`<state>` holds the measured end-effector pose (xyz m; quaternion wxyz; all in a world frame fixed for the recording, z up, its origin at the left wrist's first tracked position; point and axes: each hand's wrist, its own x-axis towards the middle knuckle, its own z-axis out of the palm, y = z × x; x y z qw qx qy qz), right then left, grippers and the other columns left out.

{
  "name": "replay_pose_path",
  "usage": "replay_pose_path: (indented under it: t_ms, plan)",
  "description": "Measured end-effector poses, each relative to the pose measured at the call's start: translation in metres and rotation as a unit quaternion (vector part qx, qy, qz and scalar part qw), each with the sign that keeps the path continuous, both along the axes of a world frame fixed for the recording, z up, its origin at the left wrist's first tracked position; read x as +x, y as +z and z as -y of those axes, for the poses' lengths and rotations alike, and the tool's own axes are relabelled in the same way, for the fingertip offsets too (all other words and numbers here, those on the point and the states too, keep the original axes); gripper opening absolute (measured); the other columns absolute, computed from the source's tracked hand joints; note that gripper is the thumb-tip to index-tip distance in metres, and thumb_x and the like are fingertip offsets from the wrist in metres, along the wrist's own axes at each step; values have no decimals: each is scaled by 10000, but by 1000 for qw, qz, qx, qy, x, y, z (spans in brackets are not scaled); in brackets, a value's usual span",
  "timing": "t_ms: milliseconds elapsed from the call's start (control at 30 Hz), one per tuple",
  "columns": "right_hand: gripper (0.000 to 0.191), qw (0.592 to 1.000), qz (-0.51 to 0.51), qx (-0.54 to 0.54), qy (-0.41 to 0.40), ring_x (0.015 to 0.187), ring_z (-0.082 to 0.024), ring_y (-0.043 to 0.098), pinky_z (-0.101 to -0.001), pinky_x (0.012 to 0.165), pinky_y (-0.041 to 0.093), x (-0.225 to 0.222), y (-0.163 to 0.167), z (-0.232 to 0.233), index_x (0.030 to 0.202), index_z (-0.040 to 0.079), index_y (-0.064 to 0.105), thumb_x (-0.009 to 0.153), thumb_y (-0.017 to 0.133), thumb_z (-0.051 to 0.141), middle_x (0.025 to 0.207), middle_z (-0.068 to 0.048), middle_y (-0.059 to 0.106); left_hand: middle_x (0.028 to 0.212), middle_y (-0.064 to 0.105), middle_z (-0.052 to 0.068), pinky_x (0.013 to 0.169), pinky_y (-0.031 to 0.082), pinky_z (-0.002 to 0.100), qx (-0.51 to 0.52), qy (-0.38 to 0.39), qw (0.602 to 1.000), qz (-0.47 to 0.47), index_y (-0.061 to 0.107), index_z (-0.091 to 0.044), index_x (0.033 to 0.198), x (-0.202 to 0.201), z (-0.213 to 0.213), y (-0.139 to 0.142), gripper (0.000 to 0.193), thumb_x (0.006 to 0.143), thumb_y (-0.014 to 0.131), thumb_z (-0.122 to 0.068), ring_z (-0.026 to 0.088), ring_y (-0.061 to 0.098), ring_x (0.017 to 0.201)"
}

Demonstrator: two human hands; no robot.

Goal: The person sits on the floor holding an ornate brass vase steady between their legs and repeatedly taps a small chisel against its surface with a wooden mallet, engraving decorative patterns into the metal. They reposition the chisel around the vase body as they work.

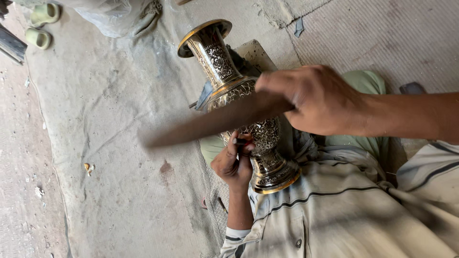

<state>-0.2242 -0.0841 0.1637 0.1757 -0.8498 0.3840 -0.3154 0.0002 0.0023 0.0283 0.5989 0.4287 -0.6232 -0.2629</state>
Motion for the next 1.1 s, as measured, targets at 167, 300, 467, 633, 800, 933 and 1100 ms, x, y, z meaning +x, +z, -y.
replay_pose_path:
  t_ms: [167,300,467,633,800,933,1100]
  plan:
    - [312,977,-161,-124,-62,636,-207,664,-432,650,492,-7,19,10,986,148,672,703,718,25,749,-1,680,989,785,100,905,613,287,-8,28,998,57,626,-62,1390,-4,-1,4,589,867,653,208,150,776,927]
    - [204,982,84,157,-61,574,-158,614,-398,557,492,-8,4,13,1082,153,609,923,730,113,721,28,604,1007,788,114,855,651,296,0,22,1000,4,630,-39,1361,-5,0,-5,535,890,623,215,150,777,880]
    - [419,985,-171,-28,-19,661,-176,688,-450,698,531,-5,-23,-6,1089,159,693,705,708,-9,818,12,700,926,768,127,816,639,298,-4,-11,999,-48,727,24,1192,10,-2,-24,290,930,694,144,168,739,841]
    - [570,942,-37,310,120,945,-238,699,-426,852,545,16,-13,-59,1310,140,572,773,763,147,1068,-69,676,1082,740,137,870,616,319,57,59,949,-304,523,41,1406,42,4,-40,564,895,757,-16,179,728,968]
    - [643,779,188,392,452,1368,-335,576,-490,1145,453,18,-33,-123,1559,53,397,1019,586,347,1476,-195,563,1095,739,185,835,615,346,76,104,938,-321,489,105,1484,66,16,-43,630,923,758,13,229,741,928]
    - [694,791,167,421,411,1361,-330,575,-489,1123,452,37,-46,-144,1553,61,397,987,625,392,1471,-189,566,1094,739,160,829,604,337,66,75,938,-332,484,96,1499,61,30,-41,644,924,763,18,208,734,920]
    - [759,810,140,408,398,1352,-323,573,-489,1095,452,30,-28,-137,1546,71,397,948,673,448,1464,-182,571,1103,739,157,888,618,345,80,56,941,-324,487,74,1492,48,47,-35,645,910,759,12,191,737,945]
